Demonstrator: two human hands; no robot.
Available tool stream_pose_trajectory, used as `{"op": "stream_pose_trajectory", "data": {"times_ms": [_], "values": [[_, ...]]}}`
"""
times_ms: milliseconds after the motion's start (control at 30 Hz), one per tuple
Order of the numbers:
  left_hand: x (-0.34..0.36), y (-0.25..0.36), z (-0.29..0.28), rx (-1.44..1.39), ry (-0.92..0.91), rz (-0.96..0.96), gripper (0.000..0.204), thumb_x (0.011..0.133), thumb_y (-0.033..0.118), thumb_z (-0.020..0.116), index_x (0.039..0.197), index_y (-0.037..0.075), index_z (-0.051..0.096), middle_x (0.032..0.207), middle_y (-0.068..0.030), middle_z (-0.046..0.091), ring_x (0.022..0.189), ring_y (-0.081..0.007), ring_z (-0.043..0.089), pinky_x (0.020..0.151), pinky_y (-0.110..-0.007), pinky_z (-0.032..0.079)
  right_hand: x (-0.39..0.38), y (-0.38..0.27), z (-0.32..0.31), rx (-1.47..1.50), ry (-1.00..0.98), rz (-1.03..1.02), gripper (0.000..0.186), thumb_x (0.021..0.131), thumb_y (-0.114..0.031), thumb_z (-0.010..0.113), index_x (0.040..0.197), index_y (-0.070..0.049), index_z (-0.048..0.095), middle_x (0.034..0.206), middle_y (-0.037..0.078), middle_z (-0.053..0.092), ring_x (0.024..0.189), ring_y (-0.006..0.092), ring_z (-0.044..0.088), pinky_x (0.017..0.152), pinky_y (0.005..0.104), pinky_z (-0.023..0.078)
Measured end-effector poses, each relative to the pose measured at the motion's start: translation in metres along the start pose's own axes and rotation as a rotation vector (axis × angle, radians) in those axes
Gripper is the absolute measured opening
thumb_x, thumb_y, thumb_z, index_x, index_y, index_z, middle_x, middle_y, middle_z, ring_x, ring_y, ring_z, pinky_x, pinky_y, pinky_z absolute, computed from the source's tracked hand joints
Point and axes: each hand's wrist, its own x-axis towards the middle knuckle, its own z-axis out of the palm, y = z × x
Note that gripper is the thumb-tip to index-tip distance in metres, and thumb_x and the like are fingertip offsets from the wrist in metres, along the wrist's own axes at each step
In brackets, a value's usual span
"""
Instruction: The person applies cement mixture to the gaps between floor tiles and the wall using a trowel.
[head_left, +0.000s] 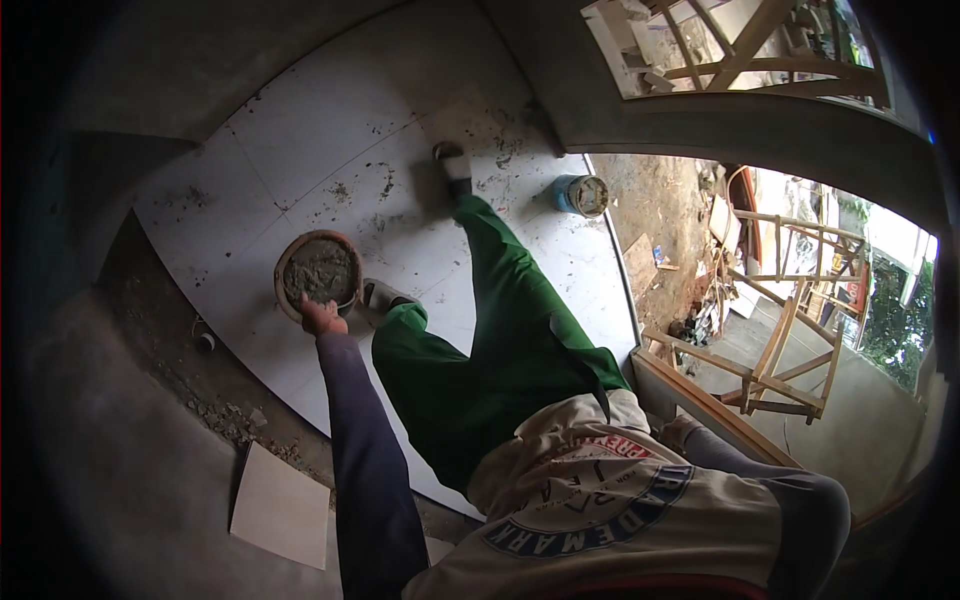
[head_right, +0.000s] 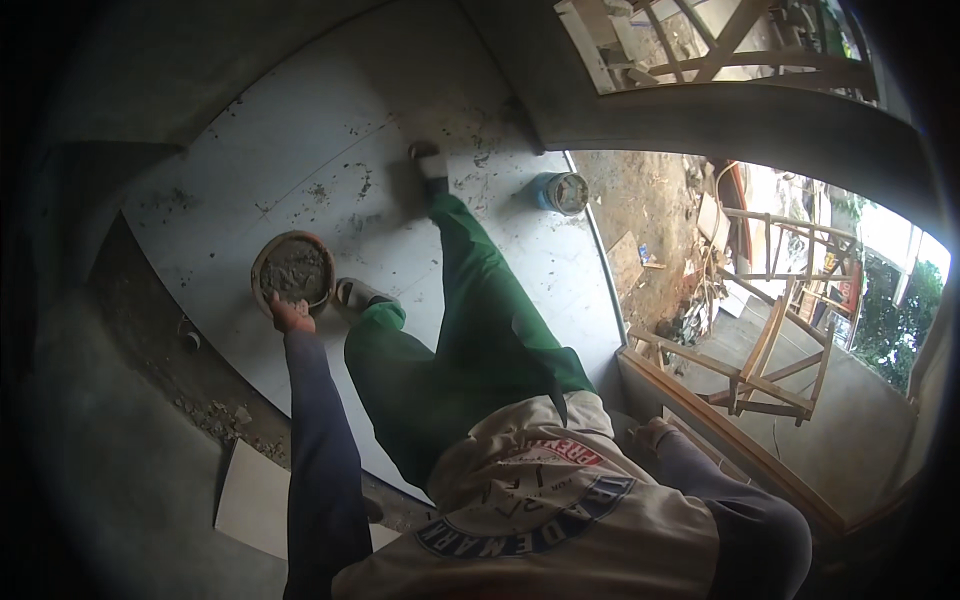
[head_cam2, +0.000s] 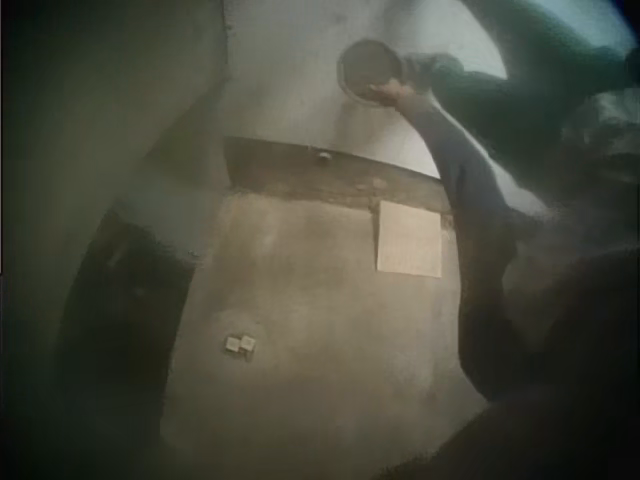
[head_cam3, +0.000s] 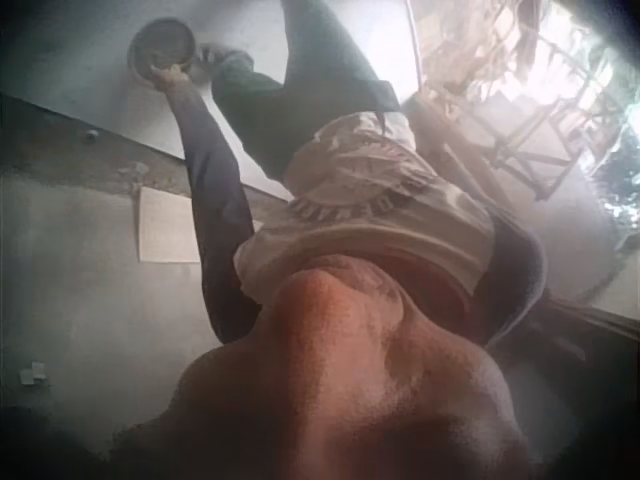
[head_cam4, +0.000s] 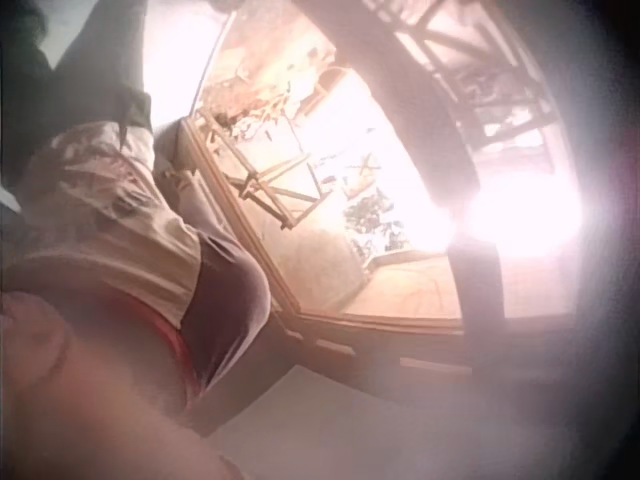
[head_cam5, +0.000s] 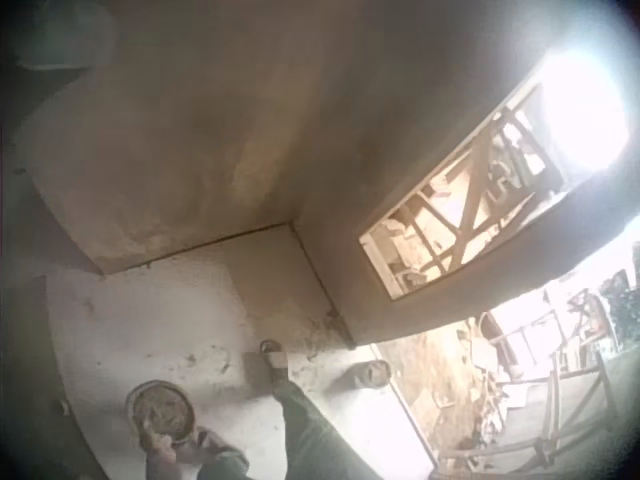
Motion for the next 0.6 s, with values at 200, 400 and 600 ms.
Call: {"op": "stream_pose_trajectory", "data": {"times_ms": [200, 400, 600], "values": [[0.09, 0.025, 0.155, 0.163, -0.11, 0.087, 0.073, 0.104, 0.042, 0.07, 0.15, -0.008, 0.045, 0.138, -0.0199, 0.054, 0.115, -0.0339, 0.061, 0.112, -0.047, 0.05, 0.112, 0.004, -0.2, 0.621, 0.181, 0.235, 0.041, 0.101, -0.039, 0.065, 0.122, -0.007, 0.078, 0.116, 0.015, 0.078, 0.105, 0.0291, 0.076, 0.092, 0.0416, 0.059], [0.098, -0.034, 0.267, 0.325, -0.25, 0.025, 0.038, 0.105, 0.043, 0.068, 0.097, 0.012, 0.047, 0.086, 0.0017, 0.04, 0.062, -0.0143, 0.037, 0.101, -0.04, 0.048, 0.186, 0.055, -0.466, 0.803, 0.813, 0.051, 0.026, 0.092, -0.025, 0.072, 0.11, -0.006, 0.076, 0.103, 0.019, 0.076, 0.092, 0.0401, 0.074, 0.08, 0.0517, 0.06], [0.056, -0.098, 0.375, 0.415, -0.202, -0.032, 0.04, 0.106, 0.046, 0.066, 0.091, 0.017, 0.042, 0.081, 0.0033, 0.033, 0.057, -0.013, 0.031, 0.105, -0.041, 0.045, 0.268, 0.095, -0.61, 0.692, 0.85, 0.141, 0.028, 0.09, -0.034, 0.072, 0.103, -0.01, 0.076, 0.093, 0.018, 0.076, 0.09, 0.0414, 0.075, 0.077, 0.0541, 0.059]]}}
